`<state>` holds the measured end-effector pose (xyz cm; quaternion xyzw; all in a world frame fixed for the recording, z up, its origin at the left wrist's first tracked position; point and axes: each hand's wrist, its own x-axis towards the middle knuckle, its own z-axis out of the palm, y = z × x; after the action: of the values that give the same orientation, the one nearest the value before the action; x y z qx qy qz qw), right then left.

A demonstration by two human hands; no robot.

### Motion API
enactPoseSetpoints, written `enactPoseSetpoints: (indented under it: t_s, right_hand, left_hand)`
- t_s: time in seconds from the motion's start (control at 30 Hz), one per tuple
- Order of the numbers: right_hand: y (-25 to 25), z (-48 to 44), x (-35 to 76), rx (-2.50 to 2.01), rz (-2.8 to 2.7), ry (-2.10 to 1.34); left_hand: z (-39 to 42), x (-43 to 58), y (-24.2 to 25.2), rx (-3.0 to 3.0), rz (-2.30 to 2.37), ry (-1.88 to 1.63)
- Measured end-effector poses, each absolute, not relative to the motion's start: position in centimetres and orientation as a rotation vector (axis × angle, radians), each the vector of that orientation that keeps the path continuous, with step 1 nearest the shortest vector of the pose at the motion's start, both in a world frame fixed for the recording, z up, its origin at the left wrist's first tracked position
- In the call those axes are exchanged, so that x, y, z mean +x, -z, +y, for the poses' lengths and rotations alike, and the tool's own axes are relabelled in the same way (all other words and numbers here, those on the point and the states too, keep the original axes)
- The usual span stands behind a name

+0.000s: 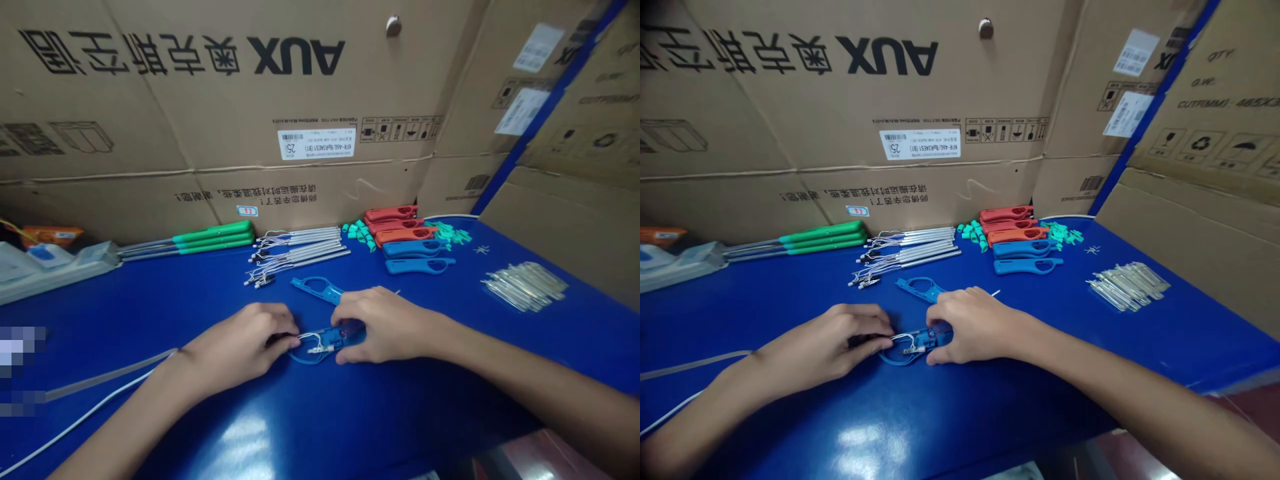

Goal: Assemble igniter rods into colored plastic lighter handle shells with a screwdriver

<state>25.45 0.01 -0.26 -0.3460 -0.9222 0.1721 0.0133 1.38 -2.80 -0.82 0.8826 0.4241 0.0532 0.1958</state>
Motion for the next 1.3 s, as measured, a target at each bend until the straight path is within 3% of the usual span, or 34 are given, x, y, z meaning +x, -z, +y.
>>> enactPoseSetpoints:
  t_s: [0.27, 0.57, 0.7, 0.97, 1.13, 1.3]
  right_hand:
    - [0.8, -0.2, 26.4, -1.118, -2.747, -0.721]
    - [0.4, -0.2, 27.1, -1.103, -2.764, -0.720]
    - [0.6, -0.1, 27.5, -1.088, -2.741, -0.703]
    - [0.9, 0.0, 27.2, -1.201, -2.820, -0.321]
    - [0.8, 0.7, 28.2, -1.042, -2.849, -0.493]
    - [0.8, 1.2, 28.8, -1.003, -2.828, -0.549]
  left_hand:
    - [-2.1, 0.2, 0.2, 2.459, 1.344, -0.285]
    - [2.2, 1.4, -3.8, 1.720, 1.272, -1.505]
    - [3.4, 1.8, -3.0, 1.496, 1.152, -1.766]
    - [1.9, 1.4, 1.5, 1.287, 1.403, -1.428]
    - [1.6, 0.0, 2.2, 1.478, 1.589, -1.140]
    - [1.0, -1.4, 2.1, 2.076, 1.774, -0.607]
